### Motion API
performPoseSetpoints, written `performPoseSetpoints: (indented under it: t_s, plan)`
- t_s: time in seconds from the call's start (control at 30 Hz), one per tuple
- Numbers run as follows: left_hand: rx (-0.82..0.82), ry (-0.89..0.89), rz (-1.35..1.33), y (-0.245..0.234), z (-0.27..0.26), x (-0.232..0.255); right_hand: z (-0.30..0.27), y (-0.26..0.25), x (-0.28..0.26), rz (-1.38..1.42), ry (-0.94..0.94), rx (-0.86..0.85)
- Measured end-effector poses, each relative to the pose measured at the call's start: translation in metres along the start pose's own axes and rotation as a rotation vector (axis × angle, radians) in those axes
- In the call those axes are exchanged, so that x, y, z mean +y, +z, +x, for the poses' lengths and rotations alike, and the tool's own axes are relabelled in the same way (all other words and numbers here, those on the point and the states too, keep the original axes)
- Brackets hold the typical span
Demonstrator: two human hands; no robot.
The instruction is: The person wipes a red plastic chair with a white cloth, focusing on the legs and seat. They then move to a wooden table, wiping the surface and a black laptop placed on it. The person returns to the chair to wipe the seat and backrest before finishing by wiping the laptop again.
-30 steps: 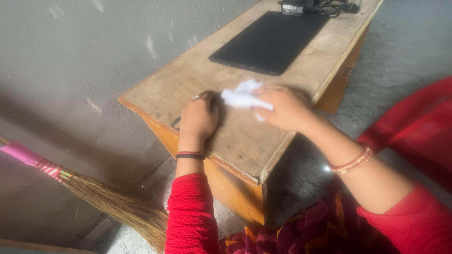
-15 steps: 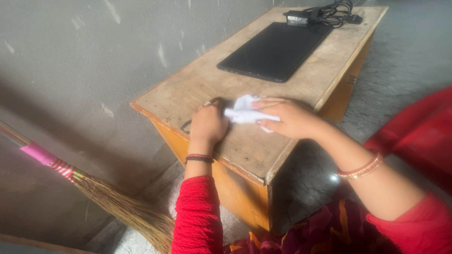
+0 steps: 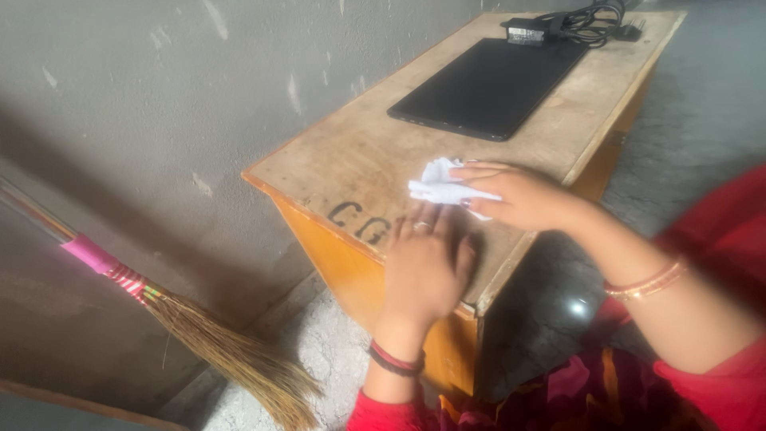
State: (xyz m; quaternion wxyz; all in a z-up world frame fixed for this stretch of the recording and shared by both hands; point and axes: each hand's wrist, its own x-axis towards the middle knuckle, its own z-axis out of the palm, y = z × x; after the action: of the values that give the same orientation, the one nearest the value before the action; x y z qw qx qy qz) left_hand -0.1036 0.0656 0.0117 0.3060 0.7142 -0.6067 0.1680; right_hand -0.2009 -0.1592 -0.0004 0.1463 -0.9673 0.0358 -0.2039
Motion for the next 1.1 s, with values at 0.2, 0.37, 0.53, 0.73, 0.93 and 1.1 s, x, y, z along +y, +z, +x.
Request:
performPoseSetpoints:
  t_s: [0.2, 0.37, 0.53, 0.73, 0.93, 1.1]
  plan:
    - [0.074, -0.090, -0.543, -0.025, -0.025, 0.020, 0.016, 0.004, 0.015, -0.176, 0.203, 0.095]
    - [0.186, 0.110, -0.354, -0.022, -0.036, 0.023, 0.025, 0.001, 0.009, -0.109, -0.010, -0.013]
    - [0.198, 0.202, -0.333, -0.015, -0.041, 0.012, 0.011, -0.004, -0.014, -0.017, 0.005, -0.236]
    - [0.254, 0.260, -0.308, -0.004, -0.047, 0.005, 0.018, -0.001, 0.008, -0.068, 0.034, -0.037]
    - [0.396, 0.250, -0.246, 0.006, -0.044, 0.010, 0.023, 0.002, 0.000, -0.107, -0.004, -0.104]
    - [0.473, 0.242, -0.232, 0.010, -0.045, 0.013, -0.005, -0.007, -0.021, -0.075, -0.002, -0.216]
